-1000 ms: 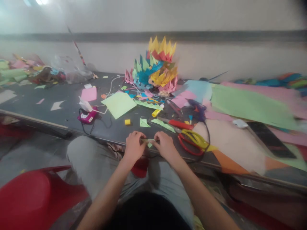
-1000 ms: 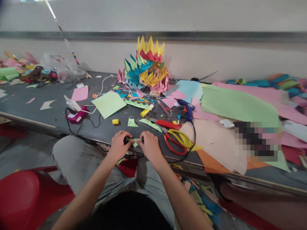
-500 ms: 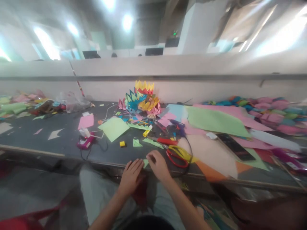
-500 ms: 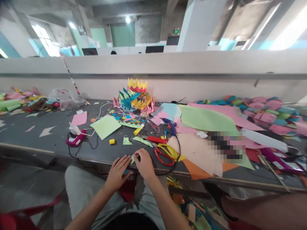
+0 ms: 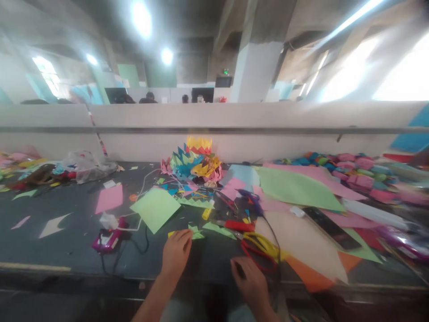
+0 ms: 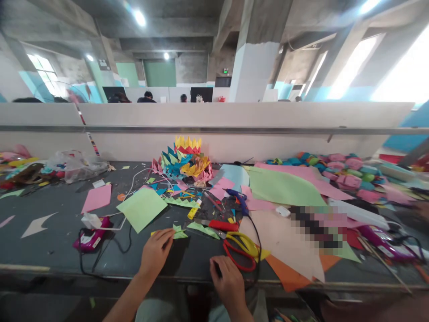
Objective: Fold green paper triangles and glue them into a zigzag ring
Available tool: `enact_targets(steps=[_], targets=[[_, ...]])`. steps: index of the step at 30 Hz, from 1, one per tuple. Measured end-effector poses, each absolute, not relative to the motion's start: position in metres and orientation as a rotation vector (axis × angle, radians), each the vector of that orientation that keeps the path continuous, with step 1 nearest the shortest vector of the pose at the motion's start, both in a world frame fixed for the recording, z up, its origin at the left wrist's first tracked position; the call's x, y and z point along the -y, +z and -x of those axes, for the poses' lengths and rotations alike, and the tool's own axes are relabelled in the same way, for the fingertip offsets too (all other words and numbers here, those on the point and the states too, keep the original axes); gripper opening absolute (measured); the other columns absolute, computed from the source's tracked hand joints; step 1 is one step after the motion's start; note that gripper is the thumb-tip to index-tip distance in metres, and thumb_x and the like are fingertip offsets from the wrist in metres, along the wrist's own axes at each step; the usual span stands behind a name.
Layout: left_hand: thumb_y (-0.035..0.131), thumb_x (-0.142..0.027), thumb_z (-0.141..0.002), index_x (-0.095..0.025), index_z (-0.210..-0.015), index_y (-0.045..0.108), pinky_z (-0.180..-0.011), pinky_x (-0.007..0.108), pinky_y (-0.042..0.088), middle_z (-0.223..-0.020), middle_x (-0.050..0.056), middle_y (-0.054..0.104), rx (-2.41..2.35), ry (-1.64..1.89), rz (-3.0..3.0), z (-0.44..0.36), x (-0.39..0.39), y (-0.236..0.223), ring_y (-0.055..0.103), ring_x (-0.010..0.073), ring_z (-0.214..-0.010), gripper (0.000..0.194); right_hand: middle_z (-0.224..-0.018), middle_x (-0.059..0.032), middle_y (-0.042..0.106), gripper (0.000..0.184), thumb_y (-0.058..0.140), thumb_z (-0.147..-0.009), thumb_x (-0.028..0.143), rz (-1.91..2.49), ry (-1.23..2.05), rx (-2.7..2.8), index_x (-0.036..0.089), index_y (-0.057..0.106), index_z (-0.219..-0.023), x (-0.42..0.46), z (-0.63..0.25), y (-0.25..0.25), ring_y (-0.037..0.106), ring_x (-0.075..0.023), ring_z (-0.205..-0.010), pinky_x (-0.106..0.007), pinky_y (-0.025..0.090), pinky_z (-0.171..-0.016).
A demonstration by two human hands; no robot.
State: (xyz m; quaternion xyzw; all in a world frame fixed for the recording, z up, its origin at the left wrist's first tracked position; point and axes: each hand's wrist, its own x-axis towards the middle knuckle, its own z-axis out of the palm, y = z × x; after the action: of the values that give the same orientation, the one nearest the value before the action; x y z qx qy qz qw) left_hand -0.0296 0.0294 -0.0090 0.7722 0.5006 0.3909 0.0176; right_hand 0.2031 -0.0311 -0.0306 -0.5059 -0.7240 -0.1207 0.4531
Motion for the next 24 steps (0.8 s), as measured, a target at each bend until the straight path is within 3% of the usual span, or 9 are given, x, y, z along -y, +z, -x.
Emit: enact_targets(steps=[7, 13, 24], targets=[[0.058, -0.014, -0.080, -0.024, -0.102, 0.064, -0.081, 0.041, 0.052, -0.102, 0.003, 0.068, -1.349, 1.017, -2.502, 0.0196, -0.0385, -0.0128, 0.062, 0.0226, -0.095, 0.025, -0.064, -0.0004, 0.064, 0.007, 0.053, -0.085, 0.019, 1.293, -0.412, 1.798, 0.022, 0.057, -0.080, 0.0256, -0.1980, -0.0312, 0.062, -0.0127, -0.057, -0.023, 0.050, -0.057], [0.054, -0.004, -0.077, -0.025, -0.091, 0.066, -0.077, 0.038, 0.052, -0.099, 0.002, 0.068, -1.257, 0.912, -2.537, 0.0211, -0.0386, -0.0098, 0.062, 0.0203, -0.091, 0.028, -0.063, -0.0004, 0.063, 0.008, 0.052, -0.085, 0.019, 1.330, -0.417, 1.800, 0.022, 0.056, -0.079, 0.0257, -0.1961, -0.0274, 0.062, -0.0134, -0.056, -0.024, 0.050, -0.056], [0.050, -0.022, -0.088, -0.021, -0.094, 0.067, -0.082, 0.038, 0.051, -0.100, 0.005, 0.067, -1.431, 0.868, -2.577, 0.0214, -0.0330, -0.0170, 0.060, 0.0208, -0.092, 0.018, -0.065, -0.0007, 0.061, 0.012, 0.050, -0.085, 0.018, 1.348, -0.383, 1.914, 0.020, 0.056, -0.075, 0.0324, -0.1952, -0.0346, 0.057, -0.0129, -0.062, -0.025, 0.043, -0.063]])
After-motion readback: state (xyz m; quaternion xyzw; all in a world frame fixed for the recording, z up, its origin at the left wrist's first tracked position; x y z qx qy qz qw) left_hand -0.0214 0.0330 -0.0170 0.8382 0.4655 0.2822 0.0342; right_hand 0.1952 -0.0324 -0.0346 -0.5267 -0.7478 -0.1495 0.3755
